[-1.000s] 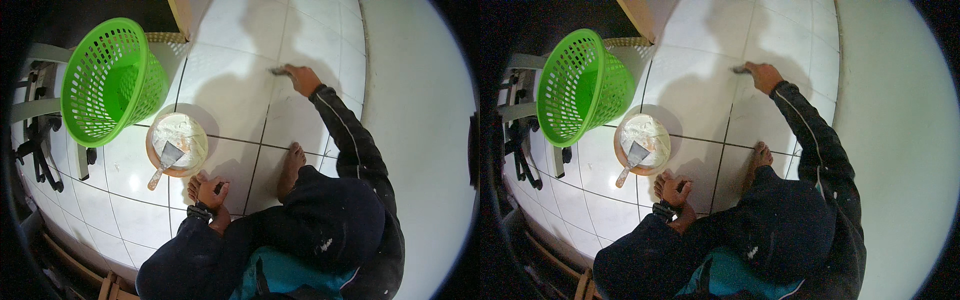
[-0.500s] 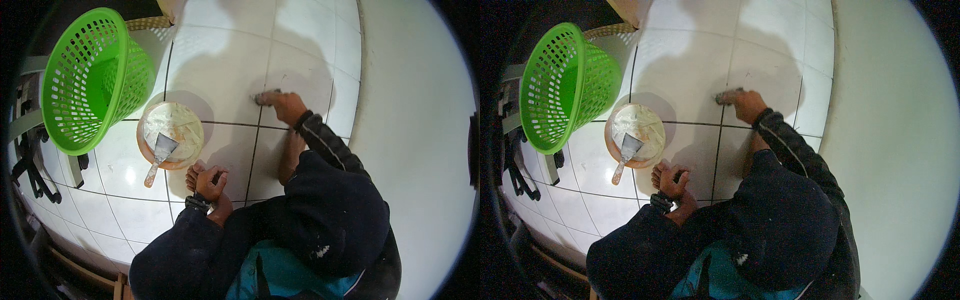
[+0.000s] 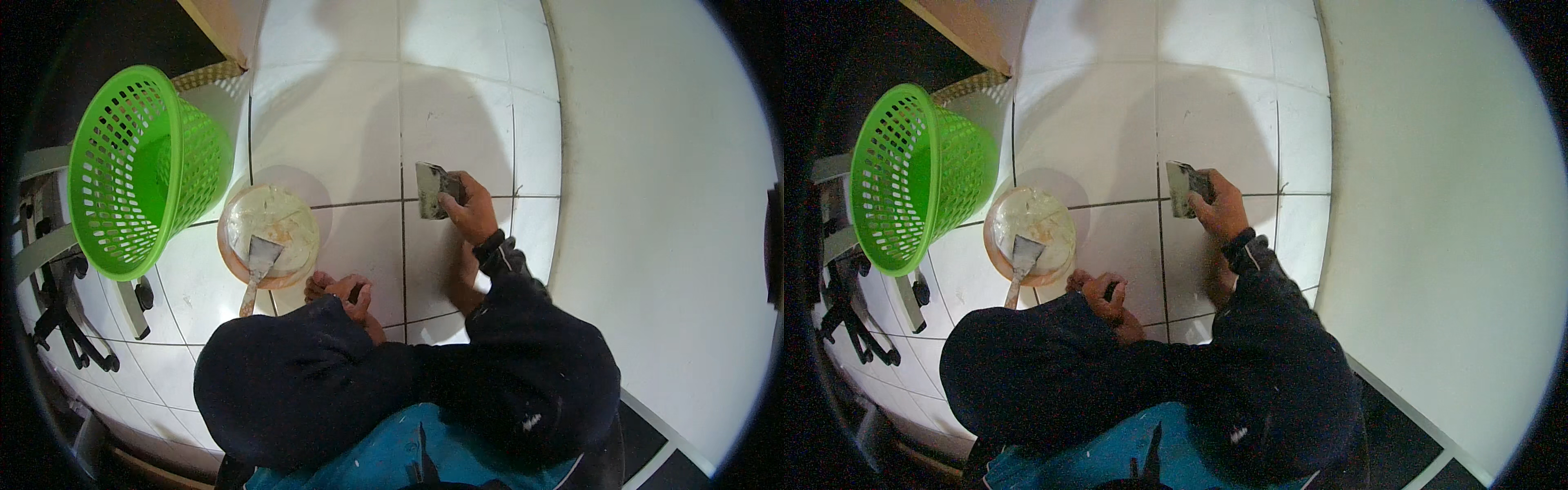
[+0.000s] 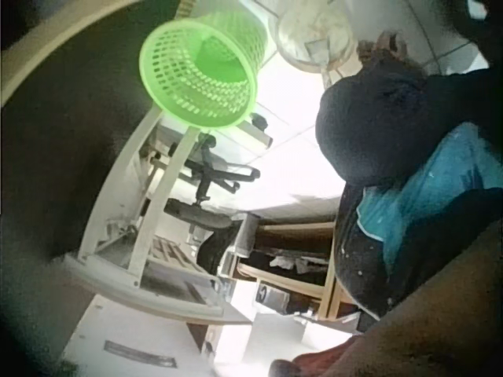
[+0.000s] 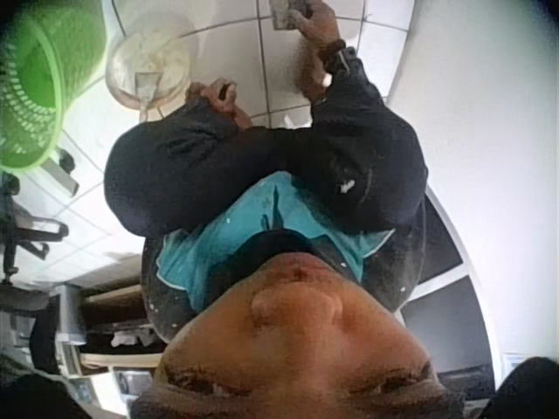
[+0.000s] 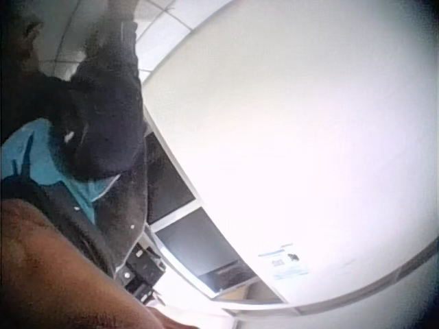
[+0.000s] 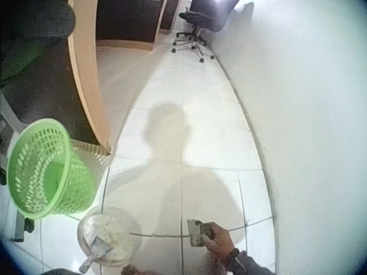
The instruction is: The person applies a white paste to the gaps between floor tiles using a small metal scraper. They repeatedly spread the paste along the tile lines and then scrape off the excess, occasionally dipping the scraper back into a container of the white substance.
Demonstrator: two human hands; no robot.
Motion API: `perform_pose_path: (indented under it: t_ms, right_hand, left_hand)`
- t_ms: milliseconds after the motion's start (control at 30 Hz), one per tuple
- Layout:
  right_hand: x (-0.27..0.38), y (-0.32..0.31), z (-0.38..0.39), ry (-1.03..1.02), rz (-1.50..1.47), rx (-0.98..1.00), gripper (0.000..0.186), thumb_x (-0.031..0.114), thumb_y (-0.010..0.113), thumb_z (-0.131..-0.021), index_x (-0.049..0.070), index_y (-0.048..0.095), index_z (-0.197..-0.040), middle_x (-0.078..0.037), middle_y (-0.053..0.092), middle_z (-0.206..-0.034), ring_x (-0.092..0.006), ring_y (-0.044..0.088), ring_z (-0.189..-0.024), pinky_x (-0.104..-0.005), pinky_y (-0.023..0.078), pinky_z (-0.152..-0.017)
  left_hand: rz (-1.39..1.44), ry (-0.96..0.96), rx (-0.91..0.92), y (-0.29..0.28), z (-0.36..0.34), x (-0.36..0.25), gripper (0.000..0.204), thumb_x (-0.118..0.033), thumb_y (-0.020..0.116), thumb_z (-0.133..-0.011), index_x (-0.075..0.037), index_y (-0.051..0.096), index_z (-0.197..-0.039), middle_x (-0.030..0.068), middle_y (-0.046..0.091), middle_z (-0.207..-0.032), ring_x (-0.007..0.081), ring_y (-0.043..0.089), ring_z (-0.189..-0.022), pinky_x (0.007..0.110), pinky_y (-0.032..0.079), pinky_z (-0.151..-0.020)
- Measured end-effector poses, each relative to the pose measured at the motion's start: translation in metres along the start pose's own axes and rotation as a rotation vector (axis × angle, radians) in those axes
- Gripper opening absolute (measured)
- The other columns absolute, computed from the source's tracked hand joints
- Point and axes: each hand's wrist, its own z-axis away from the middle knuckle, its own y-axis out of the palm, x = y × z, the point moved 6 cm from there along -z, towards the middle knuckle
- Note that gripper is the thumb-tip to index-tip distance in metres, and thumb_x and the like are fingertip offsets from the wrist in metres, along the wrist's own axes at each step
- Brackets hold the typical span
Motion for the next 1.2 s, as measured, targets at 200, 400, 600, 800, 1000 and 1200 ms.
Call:
perform_pose_path:
  t_ms: [200,400,600,800,1000,1200]
  right_hand:
    - [-0.025,0.008,-0.051,0.060,-0.502,-0.037,0.032,0.010,0.062,-0.083,0.000,0.056,-0.114,-0.016,0.064,-0.102,-0.0249,0.064,-0.088,-0.0359,0.052,-0.082]
    - [0.036,-0.004,-0.140,-0.704,0.344,0.011,0.053,-0.011,0.051,-0.082,0.012,0.053,-0.129,-0.007,0.052,-0.137,-0.0290,0.050,-0.125,-0.0388,0.042,-0.106]
    - [-0.007,0.020,-0.152,-1.046,0.849,0.294,0.069,-0.015,0.051,-0.073,0.017,0.050,-0.134,-0.001,0.046,-0.143,-0.0244,0.036,-0.137,-0.0391,0.030,-0.116]
    - [-0.013,-0.007,-0.117,-1.033,0.966,0.522,0.066,-0.010,0.053,-0.074,0.016,0.047,-0.134,-0.002,0.042,-0.146,-0.0274,0.041,-0.133,-0.0407,0.037,-0.111]
    - [0.041,-0.016,-0.200,-0.757,0.880,0.049,0.049,0.004,0.052,-0.080,0.023,0.056,-0.125,-0.012,0.063,-0.119,-0.0295,0.066,-0.094,-0.0435,0.056,-0.075]
    - [0.049,0.020,-0.214,-0.695,0.990,0.209,0.049,0.004,0.052,-0.078,0.020,0.059,-0.124,-0.012,0.070,-0.095,-0.0322,0.065,-0.084,-0.0437,0.053,-0.073]
  left_hand:
    - [0.193,-0.075,0.143,0.030,0.014,0.053,0.017,-0.024,0.065,-0.078,-0.008,0.068,-0.076,0.0084,0.065,-0.069,0.0237,0.058,-0.060,0.034,0.044,-0.062]
    - [0.069,0.009,0.113,0.023,0.005,0.053,0.022,-0.026,0.063,-0.083,-0.005,0.068,-0.086,0.0109,0.068,-0.077,0.0260,0.063,-0.065,0.035,0.049,-0.064]
    - [0.050,-0.127,0.074,0.023,0.015,0.073,0.017,-0.018,0.061,-0.084,-0.006,0.068,-0.093,0.0107,0.068,-0.083,0.0259,0.064,-0.076,0.033,0.049,-0.072]
    - [0.031,-0.176,0.020,0.019,0.026,0.075,0.019,-0.021,0.061,-0.086,-0.005,0.069,-0.091,0.0095,0.069,-0.085,0.0210,0.063,-0.073,0.030,0.049,-0.072]
    - [-0.308,-0.070,-0.062,0.016,0.034,0.066,0.020,-0.027,0.061,-0.083,-0.011,0.070,-0.089,0.0153,0.066,-0.090,0.0413,0.052,-0.105,0.051,0.033,-0.098]
    - [-0.274,-0.107,-0.133,0.013,0.040,0.063,0.015,-0.021,0.061,-0.080,-0.011,0.070,-0.087,0.0136,0.067,-0.088,0.0409,0.050,-0.105,0.053,0.029,-0.101]
